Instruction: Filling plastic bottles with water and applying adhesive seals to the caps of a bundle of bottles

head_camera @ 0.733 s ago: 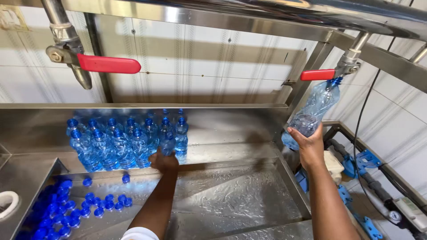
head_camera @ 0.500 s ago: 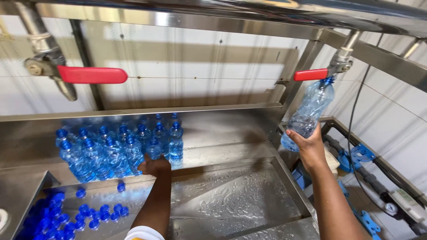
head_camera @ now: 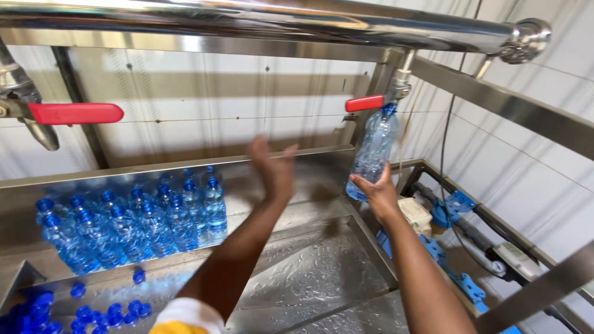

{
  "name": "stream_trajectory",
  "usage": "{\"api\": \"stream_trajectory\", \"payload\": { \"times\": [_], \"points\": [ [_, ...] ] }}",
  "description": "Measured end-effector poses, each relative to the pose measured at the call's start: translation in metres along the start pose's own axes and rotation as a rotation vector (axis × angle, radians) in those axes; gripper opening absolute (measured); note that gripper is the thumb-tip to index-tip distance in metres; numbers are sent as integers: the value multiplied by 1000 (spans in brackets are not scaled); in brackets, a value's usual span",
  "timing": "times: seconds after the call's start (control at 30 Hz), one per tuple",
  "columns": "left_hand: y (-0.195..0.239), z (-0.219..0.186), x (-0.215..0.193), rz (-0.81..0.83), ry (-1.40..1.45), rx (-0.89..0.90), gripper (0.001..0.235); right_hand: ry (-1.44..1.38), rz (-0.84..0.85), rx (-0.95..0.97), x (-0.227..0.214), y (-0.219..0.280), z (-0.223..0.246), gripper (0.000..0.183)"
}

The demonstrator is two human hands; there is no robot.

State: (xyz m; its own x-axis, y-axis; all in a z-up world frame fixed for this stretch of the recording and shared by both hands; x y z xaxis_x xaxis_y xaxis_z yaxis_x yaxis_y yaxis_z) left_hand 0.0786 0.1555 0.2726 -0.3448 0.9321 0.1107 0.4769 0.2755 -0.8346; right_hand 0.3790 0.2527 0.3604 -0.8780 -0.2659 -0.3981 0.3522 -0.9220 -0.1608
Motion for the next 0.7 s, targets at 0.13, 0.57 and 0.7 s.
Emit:
{"api": "stream_trajectory", "payload": {
  "times": [0.13,0.57,0.7],
  "points": [
    [-75,-246,-4,197,146,625,109,-30,51,-47,-5,-20,-22,132],
    [-60,-290,52,1097,-36,270,37,-124,160,-195,2,-23,-16,96],
    [-72,-298,21,1108,-26,151,52,-95,150,-174,-11,-17,-23,96]
  ]
}}
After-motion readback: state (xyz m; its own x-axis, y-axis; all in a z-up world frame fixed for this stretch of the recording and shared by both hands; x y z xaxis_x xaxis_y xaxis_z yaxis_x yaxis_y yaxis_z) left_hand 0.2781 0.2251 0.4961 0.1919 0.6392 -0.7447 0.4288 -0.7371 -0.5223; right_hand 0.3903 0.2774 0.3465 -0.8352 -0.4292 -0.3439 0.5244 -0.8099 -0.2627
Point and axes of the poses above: each hand's wrist, its own y-axis away from the middle knuckle, its own x-axis out of the palm, z = x × y, the point moved 5 cm from there along -y, towards the middle knuckle, and after that the axes turned 2 degrees about -y, right-handed, at the moved point
